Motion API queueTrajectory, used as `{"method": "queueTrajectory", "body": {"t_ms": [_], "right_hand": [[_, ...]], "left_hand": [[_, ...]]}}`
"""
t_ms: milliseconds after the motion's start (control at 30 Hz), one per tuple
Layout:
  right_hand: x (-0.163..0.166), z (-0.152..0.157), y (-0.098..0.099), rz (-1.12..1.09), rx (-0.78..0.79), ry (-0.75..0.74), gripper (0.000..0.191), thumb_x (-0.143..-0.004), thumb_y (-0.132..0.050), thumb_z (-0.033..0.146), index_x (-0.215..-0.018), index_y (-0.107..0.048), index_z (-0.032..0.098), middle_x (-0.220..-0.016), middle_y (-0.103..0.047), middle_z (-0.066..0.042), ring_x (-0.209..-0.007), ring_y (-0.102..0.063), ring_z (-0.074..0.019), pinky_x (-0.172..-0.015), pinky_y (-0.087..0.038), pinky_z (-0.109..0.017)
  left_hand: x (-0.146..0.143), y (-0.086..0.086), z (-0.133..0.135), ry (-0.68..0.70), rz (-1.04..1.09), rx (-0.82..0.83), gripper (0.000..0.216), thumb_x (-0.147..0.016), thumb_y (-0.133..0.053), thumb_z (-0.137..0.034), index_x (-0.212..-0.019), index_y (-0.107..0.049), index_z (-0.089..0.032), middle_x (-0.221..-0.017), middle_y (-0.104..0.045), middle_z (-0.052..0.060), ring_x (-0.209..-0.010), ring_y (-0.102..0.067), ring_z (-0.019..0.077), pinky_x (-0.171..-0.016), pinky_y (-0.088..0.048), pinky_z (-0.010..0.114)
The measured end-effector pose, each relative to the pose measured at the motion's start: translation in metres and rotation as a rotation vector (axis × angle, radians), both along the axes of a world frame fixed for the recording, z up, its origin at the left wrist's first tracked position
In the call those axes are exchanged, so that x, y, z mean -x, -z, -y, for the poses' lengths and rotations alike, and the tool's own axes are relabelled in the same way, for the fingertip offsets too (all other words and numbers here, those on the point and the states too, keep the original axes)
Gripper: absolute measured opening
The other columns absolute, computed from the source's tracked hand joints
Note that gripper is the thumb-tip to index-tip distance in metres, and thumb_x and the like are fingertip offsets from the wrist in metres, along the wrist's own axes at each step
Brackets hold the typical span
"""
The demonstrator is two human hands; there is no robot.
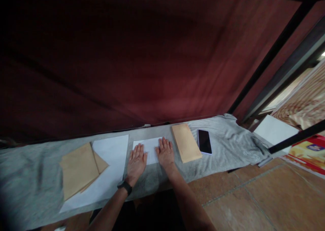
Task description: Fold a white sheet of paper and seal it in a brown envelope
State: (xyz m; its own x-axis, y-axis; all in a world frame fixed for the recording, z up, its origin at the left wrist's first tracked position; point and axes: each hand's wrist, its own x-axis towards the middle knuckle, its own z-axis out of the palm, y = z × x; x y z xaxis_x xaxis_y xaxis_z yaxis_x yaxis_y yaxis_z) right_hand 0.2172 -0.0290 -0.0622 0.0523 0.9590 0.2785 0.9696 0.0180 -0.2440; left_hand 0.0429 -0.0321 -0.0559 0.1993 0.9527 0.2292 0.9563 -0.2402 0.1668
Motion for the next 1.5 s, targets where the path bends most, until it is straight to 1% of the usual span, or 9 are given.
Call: {"method": "queueTrajectory", "body": {"t_ms": [267,500,633,767,1033,1200,1300,1400,1500], "right_hand": [[-0.002,0.001,0.003,0.005,0.005,0.024,0.057,-0.105,-0.035,0.041,-0.153,-0.038,0.011,-0.158,-0.038,-0.015,-0.146,-0.036,-0.0300,-0.118,-0.025,-0.049],[-0.001,0.002,0.001,0.000,0.032,0.030,0.058,-0.104,-0.038,0.041,-0.154,-0.036,0.012,-0.157,-0.038,-0.016,-0.146,-0.035,-0.0289,-0.119,-0.024,-0.049],[-0.002,0.002,0.001,-0.006,0.017,0.026,0.057,-0.104,-0.037,0.042,-0.153,-0.038,0.012,-0.157,-0.039,-0.016,-0.145,-0.037,-0.0290,-0.119,-0.024,-0.049],[-0.005,0.005,-0.008,-0.034,0.014,0.015,0.054,-0.105,-0.035,0.040,-0.151,-0.042,0.012,-0.157,-0.040,-0.014,-0.146,-0.035,-0.0287,-0.120,-0.022,-0.049],[0.035,0.044,-0.047,-0.115,0.005,-0.362,0.071,-0.098,-0.047,0.044,-0.159,-0.022,0.019,-0.164,-0.027,-0.009,-0.151,-0.024,-0.0278,-0.124,-0.012,-0.054],[0.053,0.044,-0.080,-0.543,-0.067,-0.205,0.052,-0.102,-0.028,0.025,-0.152,-0.040,0.018,-0.152,-0.049,-0.007,-0.141,-0.044,-0.0190,-0.122,-0.027,-0.041],[0.051,0.038,-0.102,-1.014,-0.144,-0.035,0.054,-0.105,-0.020,0.036,-0.145,-0.049,0.015,-0.139,-0.062,-0.010,-0.130,-0.057,-0.0197,-0.107,-0.046,-0.034],[0.049,0.035,-0.113,-1.545,-0.229,0.071,0.055,-0.103,-0.030,0.051,-0.138,-0.054,0.015,-0.120,-0.072,-0.010,-0.113,-0.067,-0.0230,-0.096,-0.053,-0.036],[0.049,0.037,-0.109,-1.967,-0.295,0.082,0.050,-0.093,-0.052,0.056,-0.126,-0.059,0.020,-0.110,-0.075,-0.006,-0.103,-0.070,-0.0227,-0.090,-0.055,-0.035]], "left_hand": [[0.013,0.005,0.016,-0.097,0.164,-0.039,0.057,-0.095,-0.044,-0.033,-0.143,-0.046,-0.002,-0.156,-0.038,0.026,-0.145,-0.037,0.0362,-0.116,-0.034,0.051],[0.031,-0.005,-0.017,-0.186,0.568,0.141,0.054,-0.084,-0.060,-0.033,-0.135,-0.055,-0.013,-0.125,-0.066,0.015,-0.109,-0.066,0.0267,-0.097,-0.053,0.041],[0.035,-0.006,-0.020,-0.211,0.865,0.199,0.057,-0.080,-0.061,-0.028,-0.136,-0.055,-0.016,-0.098,-0.074,0.006,-0.086,-0.070,0.0211,-0.082,-0.057,0.036],[0.034,-0.011,-0.016,-0.217,1.111,0.316,0.053,-0.081,-0.056,-0.023,-0.134,-0.057,-0.016,-0.095,-0.076,0.005,-0.080,-0.072,0.0199,-0.074,-0.059,0.033],[0.025,-0.053,-0.015,-0.240,1.370,0.356,0.054,-0.076,-0.068,-0.031,-0.126,-0.063,-0.014,-0.093,-0.076,0.006,-0.078,-0.071,0.0204,-0.074,-0.059,0.035],[0.017,-0.082,-0.009,-0.110,1.520,0.486,0.051,-0.092,-0.055,-0.051,-0.128,-0.061,-0.015,-0.115,-0.073,0.013,-0.101,-0.071,0.0234,-0.084,-0.059,0.036],[0.015,-0.083,-0.004,-0.248,1.594,0.673,0.051,-0.100,-0.041,-0.051,-0.134,-0.056,-0.016,-0.130,-0.065,0.017,-0.109,-0.069,0.0222,-0.083,-0.059,0.034],[0.009,-0.072,0.005,-0.387,1.658,0.802,0.043,-0.093,-0.060,-0.040,-0.131,-0.056,-0.020,-0.131,-0.065,0.014,-0.104,-0.071,0.0207,-0.079,-0.059,0.031],[0.001,-0.060,0.014,-0.311,1.800,0.829,0.042,-0.082,-0.074,-0.034,-0.120,-0.063,-0.020,-0.122,-0.071,0.011,-0.100,-0.072,0.0211,-0.082,-0.059,0.032]]}}
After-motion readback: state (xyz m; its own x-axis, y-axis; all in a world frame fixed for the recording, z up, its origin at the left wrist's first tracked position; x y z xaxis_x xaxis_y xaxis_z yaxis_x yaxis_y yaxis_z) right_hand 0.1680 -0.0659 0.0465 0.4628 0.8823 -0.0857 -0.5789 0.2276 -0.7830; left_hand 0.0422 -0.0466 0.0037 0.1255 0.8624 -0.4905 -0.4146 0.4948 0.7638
